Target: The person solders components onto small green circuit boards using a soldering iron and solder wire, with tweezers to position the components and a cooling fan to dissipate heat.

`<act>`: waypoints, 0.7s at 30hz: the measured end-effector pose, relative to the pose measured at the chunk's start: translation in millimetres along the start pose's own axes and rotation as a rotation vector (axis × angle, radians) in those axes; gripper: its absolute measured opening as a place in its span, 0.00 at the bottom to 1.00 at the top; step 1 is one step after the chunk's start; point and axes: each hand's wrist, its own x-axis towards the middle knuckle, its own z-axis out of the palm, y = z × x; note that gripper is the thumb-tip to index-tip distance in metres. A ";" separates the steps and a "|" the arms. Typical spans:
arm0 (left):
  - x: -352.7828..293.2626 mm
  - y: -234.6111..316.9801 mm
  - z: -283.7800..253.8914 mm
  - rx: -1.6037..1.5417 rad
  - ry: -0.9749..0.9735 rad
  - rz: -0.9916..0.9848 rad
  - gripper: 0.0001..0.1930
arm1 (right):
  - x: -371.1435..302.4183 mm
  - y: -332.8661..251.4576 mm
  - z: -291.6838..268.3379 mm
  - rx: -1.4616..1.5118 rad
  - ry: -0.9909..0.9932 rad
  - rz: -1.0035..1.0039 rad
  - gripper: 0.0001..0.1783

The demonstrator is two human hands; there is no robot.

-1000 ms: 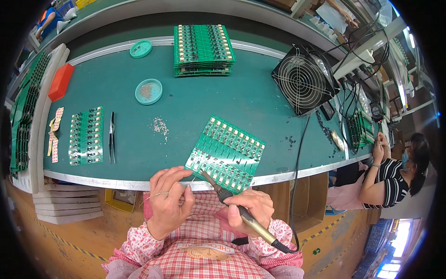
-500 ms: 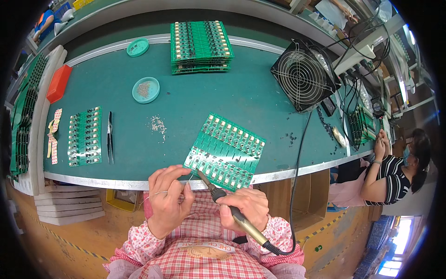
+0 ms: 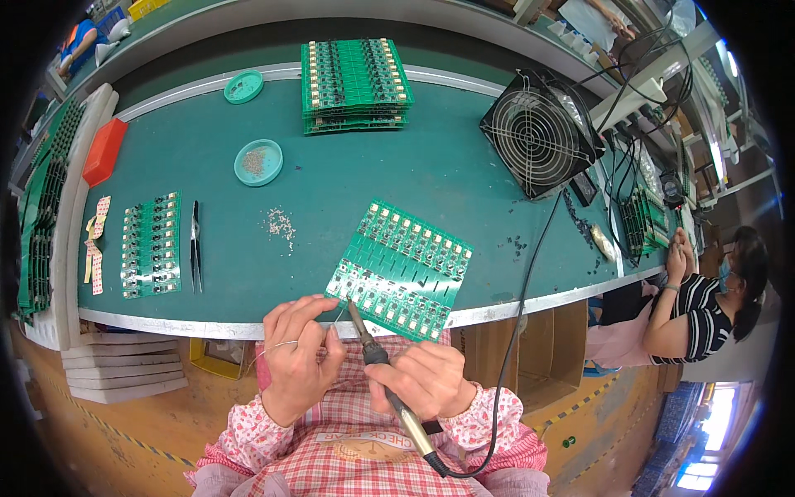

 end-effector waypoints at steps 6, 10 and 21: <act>-2.2 0.6 -2.7 -0.049 -0.027 -0.020 0.06 | -0.9 3.9 -7.2 0.195 0.096 0.174 0.09; -1.8 2.1 -3.3 -0.057 -0.027 -0.029 0.05 | -12.6 4.4 -10.5 0.240 0.188 0.225 0.06; 2.3 9.5 0.5 0.022 -0.034 -0.040 0.06 | -23.6 0.2 -4.1 0.243 0.294 0.290 0.06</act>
